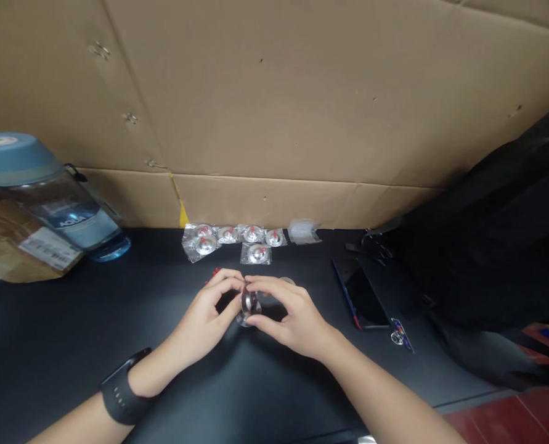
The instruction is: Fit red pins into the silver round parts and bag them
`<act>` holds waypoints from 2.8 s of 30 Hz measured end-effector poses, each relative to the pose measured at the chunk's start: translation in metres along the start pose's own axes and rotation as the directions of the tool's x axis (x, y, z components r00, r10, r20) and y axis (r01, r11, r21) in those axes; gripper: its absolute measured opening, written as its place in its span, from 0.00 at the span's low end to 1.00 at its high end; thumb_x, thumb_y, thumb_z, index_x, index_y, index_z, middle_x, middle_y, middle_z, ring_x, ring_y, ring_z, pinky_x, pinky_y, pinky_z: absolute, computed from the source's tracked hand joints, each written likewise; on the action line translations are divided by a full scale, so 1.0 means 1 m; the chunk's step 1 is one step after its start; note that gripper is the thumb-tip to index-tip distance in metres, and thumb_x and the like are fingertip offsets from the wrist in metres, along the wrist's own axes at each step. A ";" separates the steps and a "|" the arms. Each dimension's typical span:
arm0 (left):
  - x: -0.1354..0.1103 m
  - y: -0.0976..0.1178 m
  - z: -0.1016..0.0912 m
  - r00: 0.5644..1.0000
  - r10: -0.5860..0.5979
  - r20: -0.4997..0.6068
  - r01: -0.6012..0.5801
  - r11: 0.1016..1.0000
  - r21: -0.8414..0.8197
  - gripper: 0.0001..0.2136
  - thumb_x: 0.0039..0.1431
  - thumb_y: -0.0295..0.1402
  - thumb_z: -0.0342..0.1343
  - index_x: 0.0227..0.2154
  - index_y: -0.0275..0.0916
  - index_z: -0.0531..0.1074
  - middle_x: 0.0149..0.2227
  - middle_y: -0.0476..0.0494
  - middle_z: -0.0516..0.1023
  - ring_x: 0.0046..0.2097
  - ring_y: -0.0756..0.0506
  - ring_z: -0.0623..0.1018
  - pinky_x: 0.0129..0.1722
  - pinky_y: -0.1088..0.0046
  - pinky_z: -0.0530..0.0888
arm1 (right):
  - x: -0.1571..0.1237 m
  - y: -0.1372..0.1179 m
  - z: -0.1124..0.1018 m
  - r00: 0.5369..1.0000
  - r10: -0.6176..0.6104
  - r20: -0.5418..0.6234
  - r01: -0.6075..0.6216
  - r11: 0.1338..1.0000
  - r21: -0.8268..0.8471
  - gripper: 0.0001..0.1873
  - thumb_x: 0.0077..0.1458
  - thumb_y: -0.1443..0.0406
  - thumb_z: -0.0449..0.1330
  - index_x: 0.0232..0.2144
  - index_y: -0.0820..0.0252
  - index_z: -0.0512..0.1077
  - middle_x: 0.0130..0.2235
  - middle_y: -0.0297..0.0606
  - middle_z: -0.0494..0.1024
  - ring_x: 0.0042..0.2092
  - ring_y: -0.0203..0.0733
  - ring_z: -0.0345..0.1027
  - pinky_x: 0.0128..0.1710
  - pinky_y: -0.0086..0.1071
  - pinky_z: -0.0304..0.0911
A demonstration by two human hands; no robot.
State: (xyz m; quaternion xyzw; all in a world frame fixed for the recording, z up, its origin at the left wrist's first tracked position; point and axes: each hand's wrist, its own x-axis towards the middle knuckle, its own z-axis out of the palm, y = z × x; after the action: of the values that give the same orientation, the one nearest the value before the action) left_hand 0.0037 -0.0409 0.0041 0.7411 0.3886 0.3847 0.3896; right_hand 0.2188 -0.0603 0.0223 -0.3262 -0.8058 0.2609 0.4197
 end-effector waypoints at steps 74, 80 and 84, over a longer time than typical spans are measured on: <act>-0.010 0.012 0.004 0.969 0.194 -0.151 -0.115 0.902 0.416 0.05 0.66 0.30 0.55 0.37 0.43 0.76 0.44 0.45 0.76 0.48 0.41 0.75 0.48 0.63 0.66 | -0.002 -0.005 0.000 0.993 0.107 0.042 -0.094 0.967 -0.237 0.05 0.69 0.63 0.57 0.43 0.55 0.73 0.40 0.37 0.81 0.37 0.38 0.73 0.42 0.32 0.67; -0.009 0.011 0.005 0.974 0.179 -0.136 -0.113 0.915 0.388 0.05 0.67 0.30 0.55 0.37 0.43 0.75 0.43 0.44 0.75 0.47 0.41 0.75 0.48 0.64 0.67 | 0.000 -0.005 -0.004 0.992 0.088 0.085 -0.058 0.949 -0.309 0.06 0.70 0.63 0.55 0.43 0.55 0.72 0.43 0.38 0.81 0.40 0.40 0.74 0.46 0.34 0.66; -0.009 0.012 0.004 0.977 0.175 -0.120 -0.116 0.915 0.386 0.05 0.68 0.31 0.54 0.37 0.43 0.75 0.43 0.44 0.75 0.47 0.42 0.75 0.48 0.64 0.67 | -0.001 -0.009 -0.004 0.982 0.166 0.093 -0.135 0.951 -0.279 0.06 0.70 0.63 0.54 0.41 0.55 0.71 0.38 0.36 0.80 0.36 0.39 0.72 0.41 0.33 0.65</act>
State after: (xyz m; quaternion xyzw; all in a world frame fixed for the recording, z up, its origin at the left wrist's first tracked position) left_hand 0.0066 -0.0548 0.0101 0.7975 0.4273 0.3861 0.1797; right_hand 0.2194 -0.0660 0.0300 -0.4255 -0.8297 0.1978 0.3025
